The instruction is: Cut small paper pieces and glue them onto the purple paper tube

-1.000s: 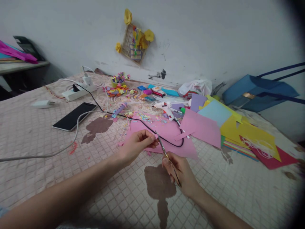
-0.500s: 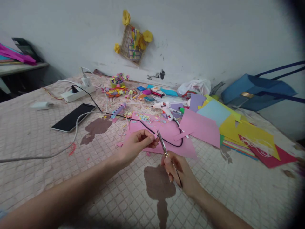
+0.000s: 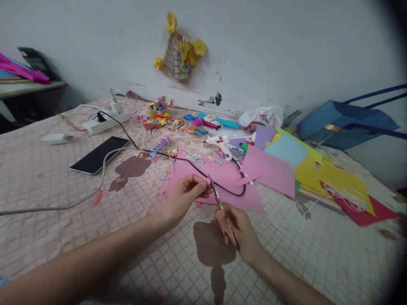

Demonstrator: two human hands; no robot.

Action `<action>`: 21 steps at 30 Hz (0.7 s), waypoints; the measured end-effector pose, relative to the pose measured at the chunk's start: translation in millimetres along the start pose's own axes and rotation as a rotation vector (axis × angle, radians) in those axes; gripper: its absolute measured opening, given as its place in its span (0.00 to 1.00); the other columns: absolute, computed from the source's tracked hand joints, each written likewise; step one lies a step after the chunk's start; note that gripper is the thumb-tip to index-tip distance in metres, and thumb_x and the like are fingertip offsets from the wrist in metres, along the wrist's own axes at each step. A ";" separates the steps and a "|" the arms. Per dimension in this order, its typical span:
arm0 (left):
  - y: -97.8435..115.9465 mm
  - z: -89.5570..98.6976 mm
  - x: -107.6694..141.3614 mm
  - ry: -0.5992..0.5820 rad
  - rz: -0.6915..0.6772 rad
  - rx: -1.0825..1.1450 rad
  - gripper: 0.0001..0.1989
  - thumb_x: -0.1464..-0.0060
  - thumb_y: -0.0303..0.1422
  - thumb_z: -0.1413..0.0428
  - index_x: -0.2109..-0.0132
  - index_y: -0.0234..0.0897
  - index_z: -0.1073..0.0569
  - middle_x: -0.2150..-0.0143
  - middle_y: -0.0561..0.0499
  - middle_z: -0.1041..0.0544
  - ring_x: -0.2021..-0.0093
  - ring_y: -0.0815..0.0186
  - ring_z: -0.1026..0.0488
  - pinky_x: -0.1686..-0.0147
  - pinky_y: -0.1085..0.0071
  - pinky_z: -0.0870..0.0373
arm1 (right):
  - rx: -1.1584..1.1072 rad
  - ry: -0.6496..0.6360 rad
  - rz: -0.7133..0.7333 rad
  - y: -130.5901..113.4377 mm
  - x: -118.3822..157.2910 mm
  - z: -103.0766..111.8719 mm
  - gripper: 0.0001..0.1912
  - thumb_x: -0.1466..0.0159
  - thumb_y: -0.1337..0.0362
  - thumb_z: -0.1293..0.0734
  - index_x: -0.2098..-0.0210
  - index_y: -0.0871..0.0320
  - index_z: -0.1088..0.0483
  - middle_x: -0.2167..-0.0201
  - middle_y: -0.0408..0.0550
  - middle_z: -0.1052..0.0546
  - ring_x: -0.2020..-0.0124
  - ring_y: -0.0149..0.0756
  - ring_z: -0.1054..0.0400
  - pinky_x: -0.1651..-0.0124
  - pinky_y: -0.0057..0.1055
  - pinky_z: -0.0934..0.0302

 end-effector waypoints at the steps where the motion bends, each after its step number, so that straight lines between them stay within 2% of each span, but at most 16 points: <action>1: 0.3 -0.4 0.4 0.002 0.000 0.003 0.08 0.50 0.34 0.42 0.69 0.32 0.30 0.70 0.50 0.26 0.69 0.69 0.29 0.64 0.71 0.34 | -0.001 0.001 -0.003 0.1 0.0 -0.1 0.21 0.39 0.47 0.43 0.77 0.57 0.43 0.84 0.35 0.44 0.86 0.23 0.49 0.84 0.23 0.54; 10: 0.7 -2.8 2.2 0.013 0.001 0.012 0.07 0.50 0.33 0.43 0.69 0.32 0.30 0.71 0.51 0.26 0.69 0.70 0.30 0.65 0.71 0.34 | 0.045 0.011 0.015 -9.5 -0.8 0.8 0.20 0.38 0.49 0.43 0.78 0.57 0.44 0.84 0.35 0.45 0.86 0.24 0.49 0.83 0.23 0.54; 21: 0.1 -2.5 1.6 0.027 0.004 0.012 0.07 0.50 0.33 0.43 0.69 0.32 0.31 0.71 0.52 0.27 0.69 0.71 0.30 0.65 0.72 0.34 | 0.038 0.009 0.023 -8.2 -3.4 1.2 0.19 0.39 0.50 0.43 0.78 0.56 0.44 0.85 0.35 0.44 0.87 0.24 0.49 0.84 0.23 0.55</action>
Point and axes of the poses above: each hand's wrist, its own x-axis away from the middle knuckle, its own z-axis out of the back of the hand, y = z × x, the point moved 6 cm from there along -x, towards the middle knuckle
